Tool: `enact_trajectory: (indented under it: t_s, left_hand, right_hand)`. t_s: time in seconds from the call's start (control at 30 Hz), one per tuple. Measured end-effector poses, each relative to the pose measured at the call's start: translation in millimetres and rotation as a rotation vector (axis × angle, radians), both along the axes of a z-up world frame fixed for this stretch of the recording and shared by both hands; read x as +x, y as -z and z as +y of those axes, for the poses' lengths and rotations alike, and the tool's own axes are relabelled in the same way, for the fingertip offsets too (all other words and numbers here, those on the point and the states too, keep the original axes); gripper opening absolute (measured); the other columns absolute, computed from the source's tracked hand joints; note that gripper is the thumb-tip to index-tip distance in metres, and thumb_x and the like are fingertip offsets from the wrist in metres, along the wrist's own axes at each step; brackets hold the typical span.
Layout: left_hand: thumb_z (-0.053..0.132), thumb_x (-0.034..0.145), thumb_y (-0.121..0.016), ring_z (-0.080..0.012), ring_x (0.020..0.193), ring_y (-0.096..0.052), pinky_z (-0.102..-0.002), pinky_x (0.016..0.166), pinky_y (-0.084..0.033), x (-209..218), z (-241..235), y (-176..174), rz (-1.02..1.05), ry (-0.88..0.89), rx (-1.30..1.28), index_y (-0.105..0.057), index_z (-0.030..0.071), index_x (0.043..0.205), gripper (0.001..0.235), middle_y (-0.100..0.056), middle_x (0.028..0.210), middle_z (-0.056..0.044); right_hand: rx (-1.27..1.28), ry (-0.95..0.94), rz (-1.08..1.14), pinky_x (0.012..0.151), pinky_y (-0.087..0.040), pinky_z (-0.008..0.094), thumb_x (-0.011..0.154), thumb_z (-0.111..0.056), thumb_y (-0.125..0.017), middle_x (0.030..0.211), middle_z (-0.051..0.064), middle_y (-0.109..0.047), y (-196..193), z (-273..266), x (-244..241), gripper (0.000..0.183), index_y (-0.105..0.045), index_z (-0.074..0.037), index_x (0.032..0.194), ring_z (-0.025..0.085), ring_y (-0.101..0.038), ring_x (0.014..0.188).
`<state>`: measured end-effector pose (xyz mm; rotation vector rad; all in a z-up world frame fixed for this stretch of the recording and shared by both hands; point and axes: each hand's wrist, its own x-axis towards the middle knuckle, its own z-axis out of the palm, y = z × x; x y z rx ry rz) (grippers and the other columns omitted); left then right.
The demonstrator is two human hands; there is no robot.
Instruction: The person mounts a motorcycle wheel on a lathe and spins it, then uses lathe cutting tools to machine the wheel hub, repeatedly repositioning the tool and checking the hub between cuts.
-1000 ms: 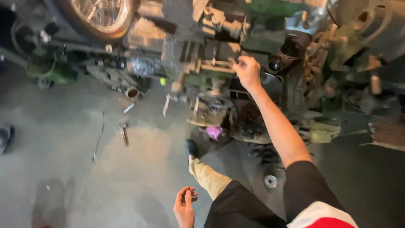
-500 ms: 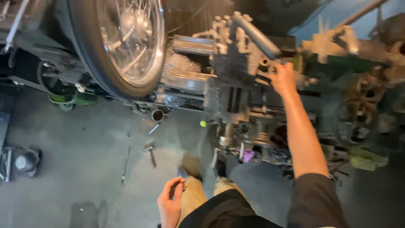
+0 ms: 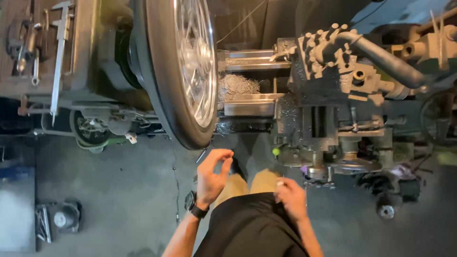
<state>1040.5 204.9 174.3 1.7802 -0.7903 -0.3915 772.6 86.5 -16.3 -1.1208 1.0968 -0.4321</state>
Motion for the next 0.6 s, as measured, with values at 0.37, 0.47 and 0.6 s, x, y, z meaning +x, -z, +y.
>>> enact_trajectory:
  t_s: [0.37,0.47,0.6]
  left_hand:
    - [0.006,0.098,-0.072,-0.0303,0.106,-0.072,-0.037,0.095,-0.059,89.9,-24.7,-103.0,-0.375,0.146,-0.183,-0.064,0.001,0.115,0.02,-0.071,0.113,-0.015]
    - [0.01,0.1,-0.07,-0.0323,0.107,-0.071,-0.045,0.1,-0.059,99.7,-34.6,-122.6,-0.508,0.114,-0.205,-0.062,0.0,0.115,0.019,-0.071,0.111,-0.015]
    - [0.012,0.102,-0.069,-0.0326,0.105,-0.071,-0.051,0.101,-0.059,116.2,-63.6,-137.3,-0.685,0.082,-0.123,-0.062,-0.001,0.115,0.02,-0.071,0.109,-0.015]
  right_hand:
    - [-0.196,-0.348,-0.272,0.081,-0.053,0.022,0.085,-0.001,-0.073,0.103,-0.001,-0.06,-95.7,-63.1,175.4,0.033,-0.066,0.0,0.118,0.006,-0.061,0.093]
    - [-0.085,-0.337,-0.34,0.07,-0.048,0.023,0.088,-0.001,-0.073,0.097,-0.001,-0.058,-100.7,-79.8,200.8,0.033,-0.067,0.0,0.12,0.007,-0.057,0.083]
    - [0.065,-0.368,-0.356,0.067,-0.052,0.024,0.088,-0.003,-0.074,0.092,0.001,-0.064,-77.8,-100.1,213.5,0.032,-0.067,-0.001,0.119,0.007,-0.06,0.081]
